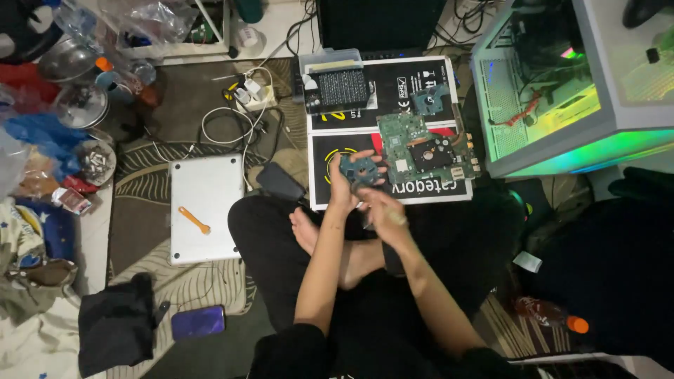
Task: Finishing the cleaning and inspection of a motherboard and a smaller circuit board by hand.
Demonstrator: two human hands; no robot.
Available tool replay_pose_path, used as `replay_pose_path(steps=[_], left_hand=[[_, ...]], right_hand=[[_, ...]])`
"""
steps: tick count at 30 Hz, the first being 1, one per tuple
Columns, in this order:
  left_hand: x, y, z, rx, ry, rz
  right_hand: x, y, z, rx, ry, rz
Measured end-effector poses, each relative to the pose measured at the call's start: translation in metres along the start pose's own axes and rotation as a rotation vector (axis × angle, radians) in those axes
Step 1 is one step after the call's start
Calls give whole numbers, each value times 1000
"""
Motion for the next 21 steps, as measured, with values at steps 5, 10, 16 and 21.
replay_pose_path(steps=[5,10,16,21], left_hand=[[0,6,-9,-2,41,-67],[7,6,-9,9,155,-96],[41,-25,9,-32,138,135],[92,-61,40,-61,157,102]], right_hand=[[-4,9,-17,32,-2,212],[-4,25,12,-48,366,123],[10,27,17,-59,612,-176],[11,31,-57,-238,-48,-38]])
Point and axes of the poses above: each hand's wrist, its own y-axis towards the middle knuckle, its own x-axis out of the palm, z = x × y, the point moved 5 cm from there along y, towards the middle knuckle, and after that the axes turned 4 degrees about z, right-handed, at the moved point
